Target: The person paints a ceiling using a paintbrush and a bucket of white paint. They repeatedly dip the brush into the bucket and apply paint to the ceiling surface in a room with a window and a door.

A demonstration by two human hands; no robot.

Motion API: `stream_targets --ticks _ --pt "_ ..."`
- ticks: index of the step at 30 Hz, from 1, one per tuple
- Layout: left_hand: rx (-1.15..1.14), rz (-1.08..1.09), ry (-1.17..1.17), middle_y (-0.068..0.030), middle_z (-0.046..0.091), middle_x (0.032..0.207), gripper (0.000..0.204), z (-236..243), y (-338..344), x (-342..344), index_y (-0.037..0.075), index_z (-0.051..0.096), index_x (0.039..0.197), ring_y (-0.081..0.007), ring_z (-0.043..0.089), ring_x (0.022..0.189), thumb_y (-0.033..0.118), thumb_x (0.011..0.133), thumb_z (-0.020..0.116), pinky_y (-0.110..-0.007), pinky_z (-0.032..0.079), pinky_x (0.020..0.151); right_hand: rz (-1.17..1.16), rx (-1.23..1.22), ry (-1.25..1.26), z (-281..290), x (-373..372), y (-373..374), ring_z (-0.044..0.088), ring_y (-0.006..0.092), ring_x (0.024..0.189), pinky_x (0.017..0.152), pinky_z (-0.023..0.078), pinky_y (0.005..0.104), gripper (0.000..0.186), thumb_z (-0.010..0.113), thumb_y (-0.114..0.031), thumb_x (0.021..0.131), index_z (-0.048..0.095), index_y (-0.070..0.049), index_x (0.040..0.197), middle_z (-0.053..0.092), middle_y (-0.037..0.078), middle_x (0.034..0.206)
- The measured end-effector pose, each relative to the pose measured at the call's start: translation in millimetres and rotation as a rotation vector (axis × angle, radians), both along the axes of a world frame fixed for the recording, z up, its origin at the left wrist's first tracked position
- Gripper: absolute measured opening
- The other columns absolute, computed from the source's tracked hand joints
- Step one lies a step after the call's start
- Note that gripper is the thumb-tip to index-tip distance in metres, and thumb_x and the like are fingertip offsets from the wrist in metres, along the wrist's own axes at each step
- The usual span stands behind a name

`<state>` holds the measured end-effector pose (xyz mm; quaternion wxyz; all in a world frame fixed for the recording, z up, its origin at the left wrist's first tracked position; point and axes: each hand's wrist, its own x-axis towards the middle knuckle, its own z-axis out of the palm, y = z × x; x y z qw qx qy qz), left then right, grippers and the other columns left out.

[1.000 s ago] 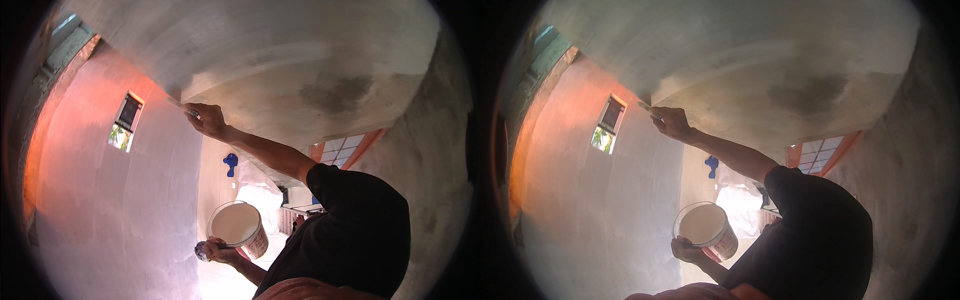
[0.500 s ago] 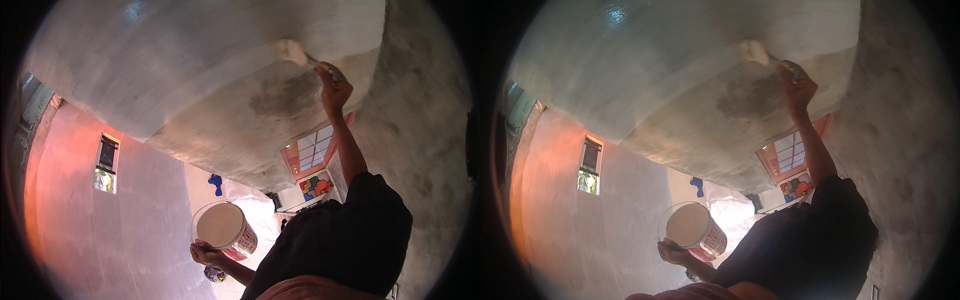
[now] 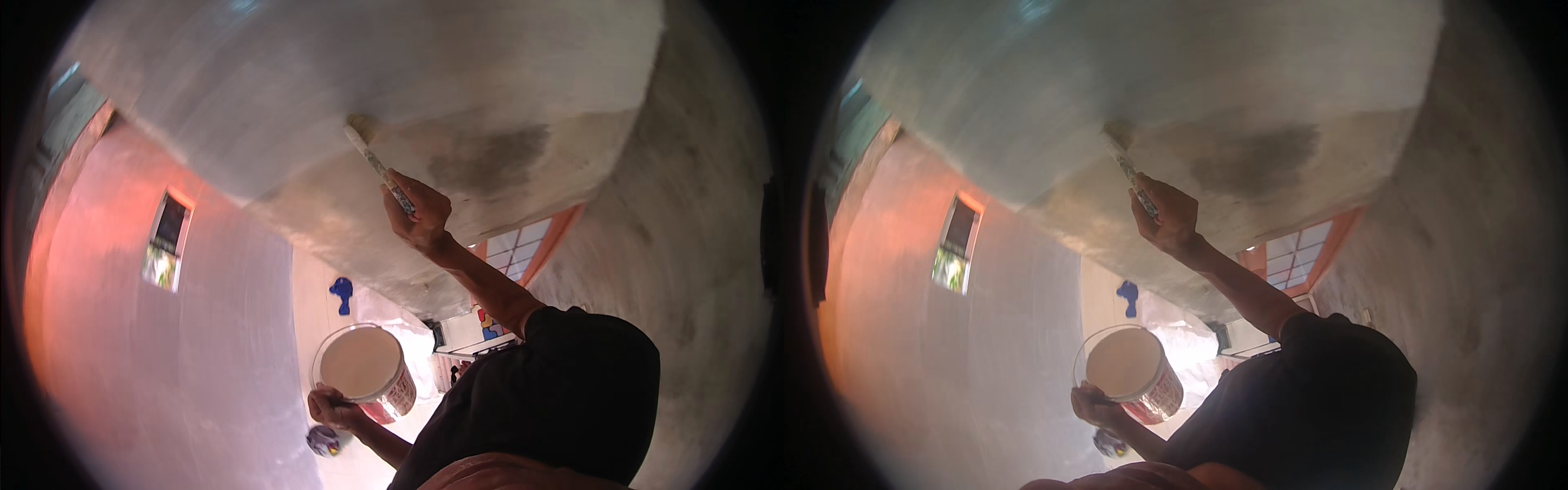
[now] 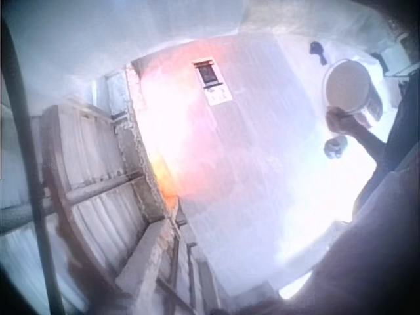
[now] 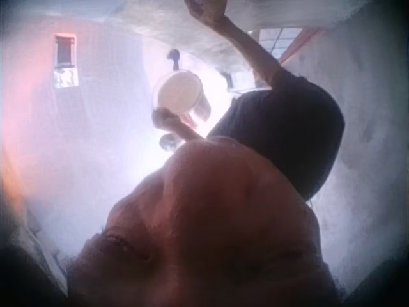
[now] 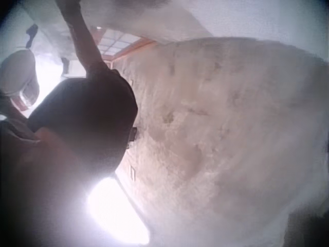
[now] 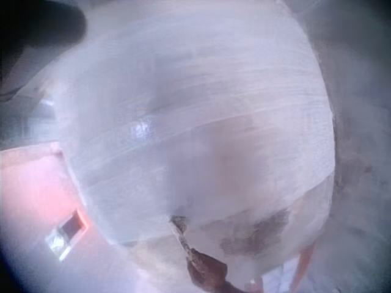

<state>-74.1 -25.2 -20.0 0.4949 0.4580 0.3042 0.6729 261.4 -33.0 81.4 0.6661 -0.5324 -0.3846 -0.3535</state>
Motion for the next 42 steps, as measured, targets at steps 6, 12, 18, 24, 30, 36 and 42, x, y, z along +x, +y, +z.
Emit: stream_targets --ticks 6,12,18,24,30,36,42 --pt "-0.009 0.142 0.068 -0.0013 0.04 0.048 0.039 -22 -25 8 0.008 0.041 0.057 -0.0058 0.032 0.042 0.021 0.093 0.051 -0.022 0.021 0.041 0.464 -0.031 0.185 6 -27 72 0.056 0.0037 0.067 0.06 0.047 0.0203 0.022 0.072 -0.005 0.081 0.067 0.002 0.101 0.068 0.006 0.078" --pt "-0.091 0.283 0.061 -0.0017 0.044 0.048 0.038 -29 -39 4 0.007 0.044 0.057 -0.0052 0.035 0.041 0.019 0.092 0.052 -0.02 0.023 0.041 0.729 0.036 0.182 11 -43 171 0.064 0.0149 0.058 0.054 0.05 0.0262 0.02 0.068 -0.011 0.082 0.067 -0.003 0.099 0.069 0.011 0.078" --pt "-0.083 0.271 0.044 -0.0008 0.042 0.05 0.038 -20 -38 0 0.008 0.043 0.058 -0.006 0.037 0.044 0.019 0.093 0.051 -0.02 0.025 0.044 0.527 0.02 0.121 19 -14 188 0.064 0.0204 0.056 0.053 0.049 0.0293 0.02 0.069 -0.015 0.081 0.067 -0.004 0.098 0.068 0.013 0.079" --pt "-0.04 0.224 0.051 0.0001 0.038 0.05 0.039 -7 -25 -10 0.009 0.041 0.058 -0.0069 0.033 0.045 0.02 0.094 0.053 -0.022 0.024 0.044 0.301 -0.034 0.265 28 51 44 0.062 0.0071 0.073 0.065 0.05 0.0222 0.017 0.071 -0.01 0.083 0.07 -0.001 0.097 0.069 0.003 0.081" --pt "-0.001 -0.015 -0.005 0.0008 0.035 0.051 0.038 6 0 -1 0.009 0.04 0.059 -0.0073 0.029 0.045 0.018 0.094 0.051 -0.023 0.022 0.044 -0.054 0.104 0.361 14 142 -138 0.066 0.0133 0.081 0.076 0.051 0.0233 0.019 0.067 -0.002 0.084 0.066 0.005 0.101 0.069 0.009 0.087" --pt "0.056 -0.069 -0.053 0.0008 0.034 0.052 0.038 13 2 4 0.008 0.04 0.06 -0.0069 0.03 0.046 0.019 0.095 0.052 -0.022 0.022 0.043 -0.61 0.142 0.272 29 159 -211 0.066 0.0123 0.07 0.066 0.052 0.0254 0.019 0.07 -0.009 0.081 0.069 0.002 0.097 0.071 0.008 0.08" --pt "0.015 -0.041 -0.023 -0.0007 0.038 0.051 0.037 5 -4 16 0.008 0.04 0.06 -0.0075 0.032 0.046 0.018 0.094 0.051 -0.023 0.024 0.044 -0.754 -0.061 0.099 12 131 -144 0.068 0.0222 0.071 0.066 0.053 0.0312 0.024 0.07 -0.014 0.082 0.068 -0.001 0.103 0.07 0.013 0.087"
